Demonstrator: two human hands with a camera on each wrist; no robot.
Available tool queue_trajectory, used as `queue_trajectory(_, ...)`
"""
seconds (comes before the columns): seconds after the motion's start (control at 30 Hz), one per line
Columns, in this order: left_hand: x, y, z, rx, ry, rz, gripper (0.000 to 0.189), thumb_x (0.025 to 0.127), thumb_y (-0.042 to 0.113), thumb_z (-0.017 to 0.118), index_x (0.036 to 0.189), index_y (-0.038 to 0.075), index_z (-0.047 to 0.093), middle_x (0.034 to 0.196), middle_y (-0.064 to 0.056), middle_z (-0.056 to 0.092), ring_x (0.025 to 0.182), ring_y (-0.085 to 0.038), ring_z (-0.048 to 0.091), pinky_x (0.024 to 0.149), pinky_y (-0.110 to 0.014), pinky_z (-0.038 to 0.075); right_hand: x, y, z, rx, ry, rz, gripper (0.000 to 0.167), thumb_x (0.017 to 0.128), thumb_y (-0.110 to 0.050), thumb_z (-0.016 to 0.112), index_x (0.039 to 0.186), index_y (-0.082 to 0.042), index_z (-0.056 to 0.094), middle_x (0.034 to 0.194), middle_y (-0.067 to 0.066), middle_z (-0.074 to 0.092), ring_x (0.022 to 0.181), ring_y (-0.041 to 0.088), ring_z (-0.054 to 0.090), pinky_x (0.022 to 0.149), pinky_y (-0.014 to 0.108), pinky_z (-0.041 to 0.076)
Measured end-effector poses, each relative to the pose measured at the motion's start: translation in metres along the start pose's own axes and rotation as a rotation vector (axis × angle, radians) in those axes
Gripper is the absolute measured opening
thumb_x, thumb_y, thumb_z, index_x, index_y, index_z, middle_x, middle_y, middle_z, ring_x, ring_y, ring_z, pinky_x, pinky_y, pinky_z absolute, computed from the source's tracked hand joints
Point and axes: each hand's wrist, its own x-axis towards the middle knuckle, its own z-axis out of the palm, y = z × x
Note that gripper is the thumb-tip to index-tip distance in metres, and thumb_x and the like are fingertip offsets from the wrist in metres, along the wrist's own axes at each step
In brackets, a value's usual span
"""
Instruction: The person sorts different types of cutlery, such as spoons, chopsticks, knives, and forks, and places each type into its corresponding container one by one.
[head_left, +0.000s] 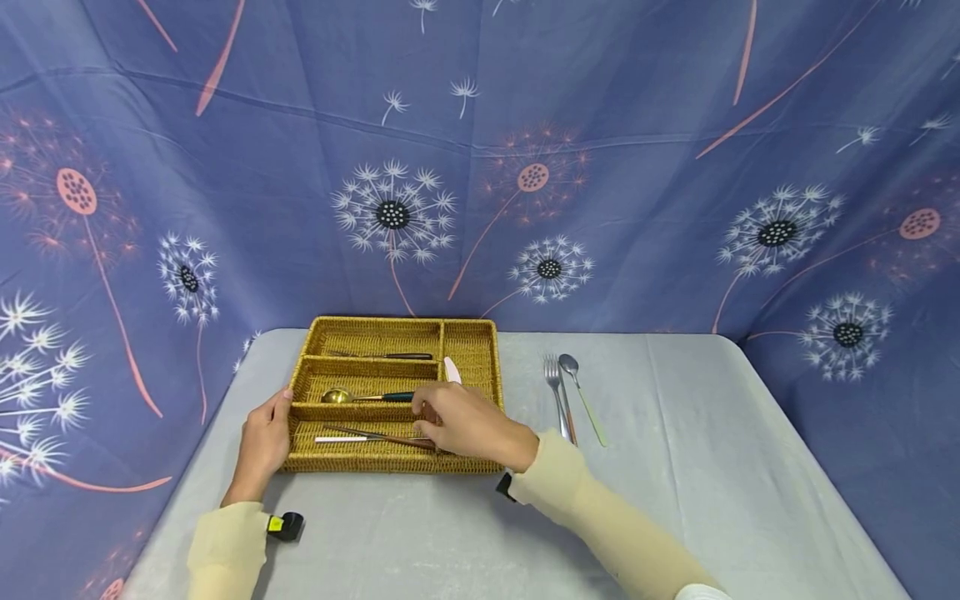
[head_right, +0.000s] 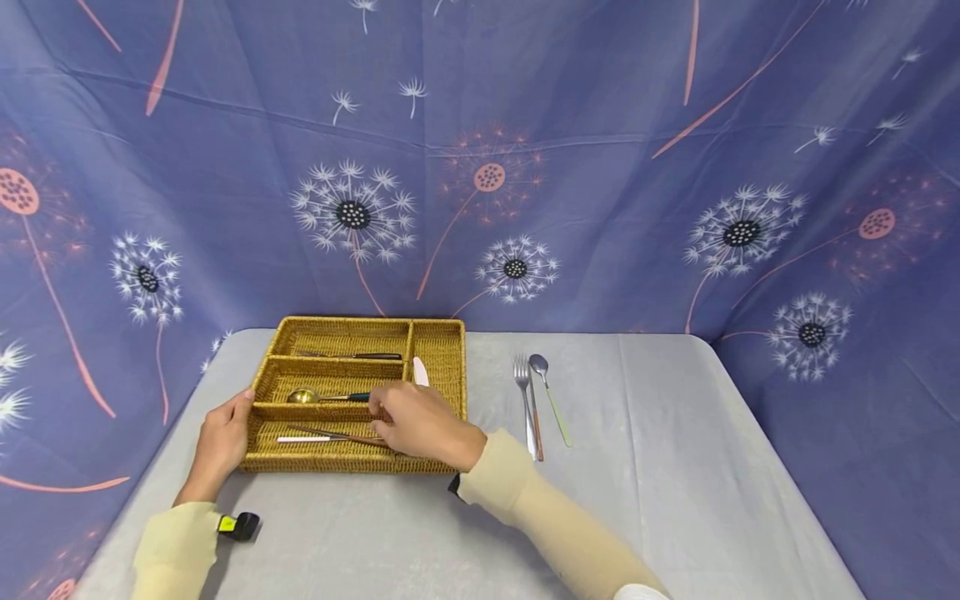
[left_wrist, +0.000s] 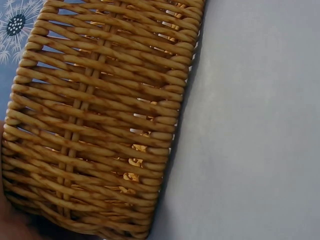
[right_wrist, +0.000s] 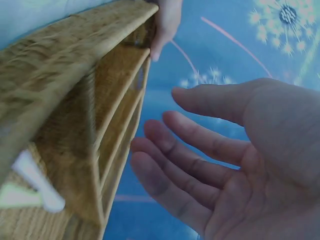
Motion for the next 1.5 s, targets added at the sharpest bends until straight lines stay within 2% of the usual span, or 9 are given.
queue_trajectory(0.23,0.0,-0.001,-0.002,0.005,0.0,0.003,0.067,0.118,0.046,0.026,0.16,-0.002,0.045,0.161,-0.031,0.041,0.152,-0.054,0.035,0.127,-0.066,0.027,-0.046,0.033,-0.006,0.065,0.189,0.049,0.006,0.101,-0.014,0.077,0.106,-0.014,0.074,0.083,-0.011,0.065,0.065,0.001,0.055,0.055,0.024,0.047)
queue_trajectory(0.5,0.0,0.0,-0.003,0.014,-0.001,0.008,0.068,0.119,0.046,0.026,0.16,-0.004,0.044,0.16,-0.033,0.041,0.15,-0.057,0.034,0.126,-0.067,0.028,-0.088,0.068,-0.005,0.083,0.322,0.12,0.01,0.095,-0.008,0.081,0.101,-0.011,0.074,0.084,-0.01,0.064,0.071,0.003,0.059,0.061,0.022,0.053)
queue_trajectory(0.7,0.0,-0.001,-0.003,0.011,-0.005,-0.001,0.068,0.118,0.046,0.025,0.16,-0.004,0.043,0.161,-0.033,0.04,0.151,-0.056,0.034,0.126,-0.066,0.027,-0.11,0.089,0.001,0.065,0.348,0.246,0.013,0.094,-0.007,0.083,0.102,-0.01,0.073,0.087,-0.008,0.063,0.074,0.008,0.06,0.063,0.024,0.051)
queue_trajectory(1.03,-0.001,-0.001,0.001,0.003,-0.007,-0.021,0.068,0.118,0.048,0.025,0.161,-0.003,0.043,0.163,-0.032,0.039,0.152,-0.055,0.033,0.127,-0.066,0.027,-0.137,0.115,0.004,0.09,0.314,0.368,0.013,0.095,-0.005,0.081,0.101,-0.011,0.071,0.081,-0.008,0.059,0.069,0.004,0.054,0.06,0.024,0.046)
queue_trajectory(1.17,-0.001,-0.001,0.002,0.003,-0.007,-0.02,0.069,0.118,0.048,0.025,0.161,-0.003,0.042,0.163,-0.032,0.039,0.152,-0.055,0.033,0.127,-0.065,0.026,-0.145,0.126,-0.001,0.059,0.332,0.398,0.013,0.094,-0.002,0.08,0.101,-0.008,0.071,0.079,-0.007,0.061,0.067,0.004,0.054,0.059,0.024,0.045)
queue_trajectory(1.33,0.0,0.0,0.0,0.002,0.002,-0.011,0.067,0.118,0.047,0.026,0.16,-0.002,0.044,0.162,-0.031,0.041,0.152,-0.054,0.035,0.127,-0.065,0.027,-0.147,0.138,-0.01,0.007,0.331,0.44,0.016,0.094,-0.001,0.077,0.109,-0.002,0.071,0.082,-0.001,0.065,0.066,0.009,0.057,0.057,0.03,0.049)
queue_trajectory(1.5,0.001,0.002,0.0,0.003,-0.007,-0.015,0.067,0.118,0.047,0.026,0.161,-0.001,0.045,0.162,-0.031,0.04,0.152,-0.054,0.035,0.127,-0.065,0.027,-0.141,0.151,-0.02,-0.032,0.321,0.468,0.015,0.096,-0.006,0.077,0.108,-0.002,0.071,0.085,0.003,0.067,0.066,0.013,0.058,0.056,0.034,0.049)
